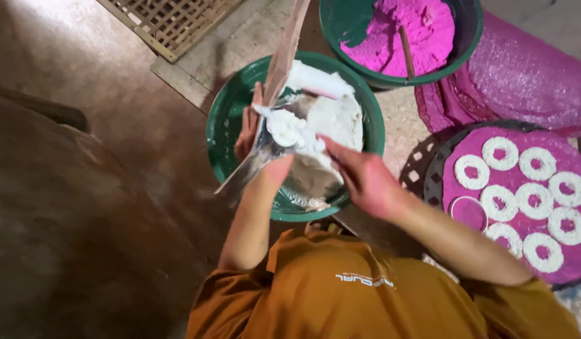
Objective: The person uses a wooden tool to scoop white paste from a green bowl and applies it into circular molds on a pink glittery tray. They repeat this process to create multiple white rings, then scoop pink paste and fill the centers of the white rings.
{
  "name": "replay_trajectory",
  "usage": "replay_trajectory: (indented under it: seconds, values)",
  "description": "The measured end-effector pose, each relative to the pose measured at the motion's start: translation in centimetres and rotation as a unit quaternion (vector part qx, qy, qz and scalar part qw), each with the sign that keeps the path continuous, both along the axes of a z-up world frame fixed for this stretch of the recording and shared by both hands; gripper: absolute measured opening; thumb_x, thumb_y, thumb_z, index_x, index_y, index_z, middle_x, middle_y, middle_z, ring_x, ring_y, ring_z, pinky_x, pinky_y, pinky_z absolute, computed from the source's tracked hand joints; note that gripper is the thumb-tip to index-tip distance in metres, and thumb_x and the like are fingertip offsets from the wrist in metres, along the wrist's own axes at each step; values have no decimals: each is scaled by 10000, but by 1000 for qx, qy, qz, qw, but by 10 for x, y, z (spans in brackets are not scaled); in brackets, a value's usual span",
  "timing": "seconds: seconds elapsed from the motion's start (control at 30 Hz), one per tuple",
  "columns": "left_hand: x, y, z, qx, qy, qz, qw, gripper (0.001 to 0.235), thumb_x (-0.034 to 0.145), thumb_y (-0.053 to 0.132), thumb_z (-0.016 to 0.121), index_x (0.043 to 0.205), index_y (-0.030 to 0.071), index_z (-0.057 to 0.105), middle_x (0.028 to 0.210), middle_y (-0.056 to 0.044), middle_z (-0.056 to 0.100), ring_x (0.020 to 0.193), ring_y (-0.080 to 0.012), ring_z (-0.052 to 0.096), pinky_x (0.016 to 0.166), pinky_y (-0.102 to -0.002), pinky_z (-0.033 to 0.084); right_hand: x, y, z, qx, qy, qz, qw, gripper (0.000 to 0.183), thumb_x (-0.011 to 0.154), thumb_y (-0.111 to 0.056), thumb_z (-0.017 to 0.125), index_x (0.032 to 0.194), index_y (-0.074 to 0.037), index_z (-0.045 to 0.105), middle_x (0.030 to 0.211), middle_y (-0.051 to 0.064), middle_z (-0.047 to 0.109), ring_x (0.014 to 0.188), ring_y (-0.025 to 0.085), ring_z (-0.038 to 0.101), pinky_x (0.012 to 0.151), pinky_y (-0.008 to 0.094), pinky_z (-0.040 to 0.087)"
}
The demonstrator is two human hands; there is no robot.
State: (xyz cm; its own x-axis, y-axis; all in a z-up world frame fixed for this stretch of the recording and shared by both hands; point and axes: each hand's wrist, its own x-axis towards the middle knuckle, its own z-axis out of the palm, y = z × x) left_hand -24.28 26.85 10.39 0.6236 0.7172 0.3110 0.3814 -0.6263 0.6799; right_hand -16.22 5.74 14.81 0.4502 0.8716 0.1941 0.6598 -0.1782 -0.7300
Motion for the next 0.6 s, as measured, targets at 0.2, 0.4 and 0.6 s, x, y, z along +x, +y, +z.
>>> replay_trajectory:
  seconds: [0.2, 0.4, 0.6]
  values:
    - [8, 10, 15, 231, 39, -23, 972, 396, 928, 343, 753, 1296, 238, 655, 1689, -172, 264, 1341, -374, 543, 1109, -440, 517, 26, -21, -16, 23, 40, 43, 998, 412, 1021, -26, 593, 1425, -109, 577, 1301, 237, 701, 1161, 273, 723, 1014, 357, 539]
    - [22, -3, 6, 151, 106, -25, 982, 640, 948, 387, 729, 1429, 21, 518, 1715, -223, 90, 1418, -471, 460, 1058, -432, 518, 33, 3, -31, -33, 107, -37, 993, 476, 1017, -53, 535, 1491, -87, 506, 1198, 161, 745, 973, 261, 762, 882, 355, 580]
    - [19, 49, -37, -437, -361, -292, 770, 703, 888, 19, 790, 1526, 54, 496, 1371, -127, 568, 1188, -213, 572, 1015, -331, 516, 32, -19, -19, 55, 46, 97, 993, 402, 1047, -111, 580, 1447, -68, 584, 1129, 165, 748, 995, 235, 744, 881, 347, 597]
